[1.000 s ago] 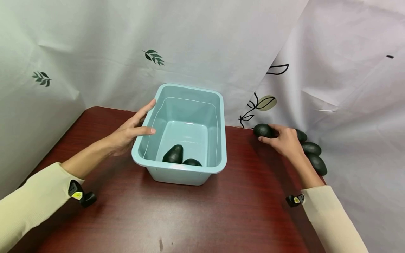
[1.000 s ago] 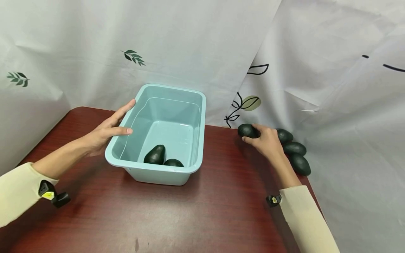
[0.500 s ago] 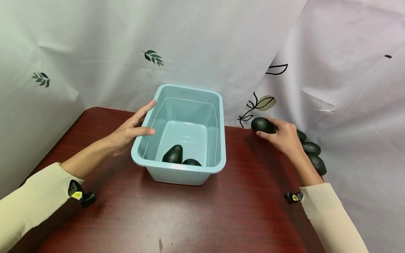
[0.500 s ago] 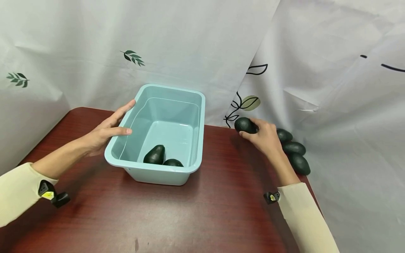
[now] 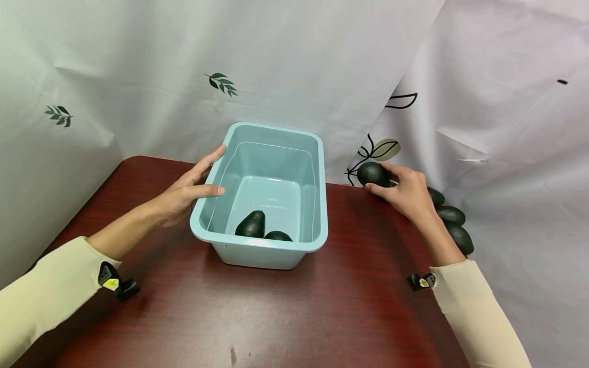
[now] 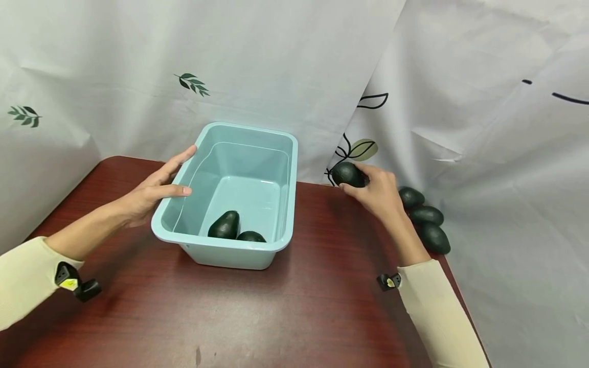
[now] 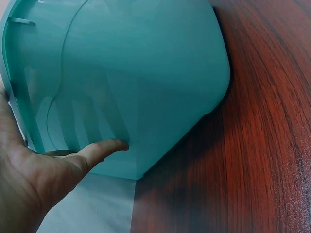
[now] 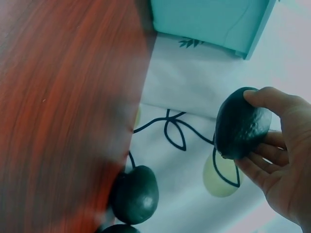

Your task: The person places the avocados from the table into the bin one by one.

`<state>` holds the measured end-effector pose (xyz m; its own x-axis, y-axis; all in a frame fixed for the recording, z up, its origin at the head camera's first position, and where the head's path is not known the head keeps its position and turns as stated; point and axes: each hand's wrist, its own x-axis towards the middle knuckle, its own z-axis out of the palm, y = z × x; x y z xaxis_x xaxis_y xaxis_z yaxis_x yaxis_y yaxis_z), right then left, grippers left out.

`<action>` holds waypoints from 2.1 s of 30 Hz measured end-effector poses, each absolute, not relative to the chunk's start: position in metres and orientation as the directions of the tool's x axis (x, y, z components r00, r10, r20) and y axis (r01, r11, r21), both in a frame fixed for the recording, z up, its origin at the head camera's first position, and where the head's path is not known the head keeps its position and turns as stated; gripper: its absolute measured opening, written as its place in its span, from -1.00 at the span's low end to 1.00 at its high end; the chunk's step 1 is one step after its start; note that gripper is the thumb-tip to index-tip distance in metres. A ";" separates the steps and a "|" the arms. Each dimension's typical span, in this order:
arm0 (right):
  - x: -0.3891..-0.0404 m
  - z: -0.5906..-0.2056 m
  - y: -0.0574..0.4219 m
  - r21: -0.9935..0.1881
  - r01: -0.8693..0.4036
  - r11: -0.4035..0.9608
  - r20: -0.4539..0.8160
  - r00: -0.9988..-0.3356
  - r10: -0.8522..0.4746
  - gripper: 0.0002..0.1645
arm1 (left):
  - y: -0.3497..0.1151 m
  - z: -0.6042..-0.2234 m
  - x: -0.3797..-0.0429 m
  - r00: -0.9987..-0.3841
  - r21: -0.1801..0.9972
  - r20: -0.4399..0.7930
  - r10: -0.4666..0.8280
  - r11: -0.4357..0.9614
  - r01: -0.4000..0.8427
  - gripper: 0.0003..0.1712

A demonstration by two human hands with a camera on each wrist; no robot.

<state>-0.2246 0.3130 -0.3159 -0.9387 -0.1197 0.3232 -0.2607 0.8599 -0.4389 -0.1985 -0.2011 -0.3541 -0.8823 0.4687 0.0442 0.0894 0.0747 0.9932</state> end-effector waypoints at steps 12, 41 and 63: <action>-0.228 -0.313 0.295 -0.442 -0.321 0.838 0.379 -0.913 -0.150 -0.18 | -0.202 -0.355 -0.200 -0.885 0.991 0.048 0.463 0.090 0.101 0.11; -0.227 -0.299 0.255 -0.419 -0.473 0.775 0.470 -0.843 -0.261 -0.22 | -0.202 -0.357 -0.200 -0.892 0.985 0.068 0.447 0.110 0.130 0.11; -0.225 -0.285 0.236 -0.373 -0.567 0.735 0.548 -0.773 -0.319 -0.22 | -0.202 -0.357 -0.199 -0.893 0.982 0.062 0.445 0.134 0.135 0.10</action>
<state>-0.2250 0.2359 -0.2853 -0.7732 -0.3188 0.5482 -0.5671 0.7346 -0.3726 -0.1994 -0.2024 -0.3567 -0.8932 0.4453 0.0621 0.1349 0.1335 0.9818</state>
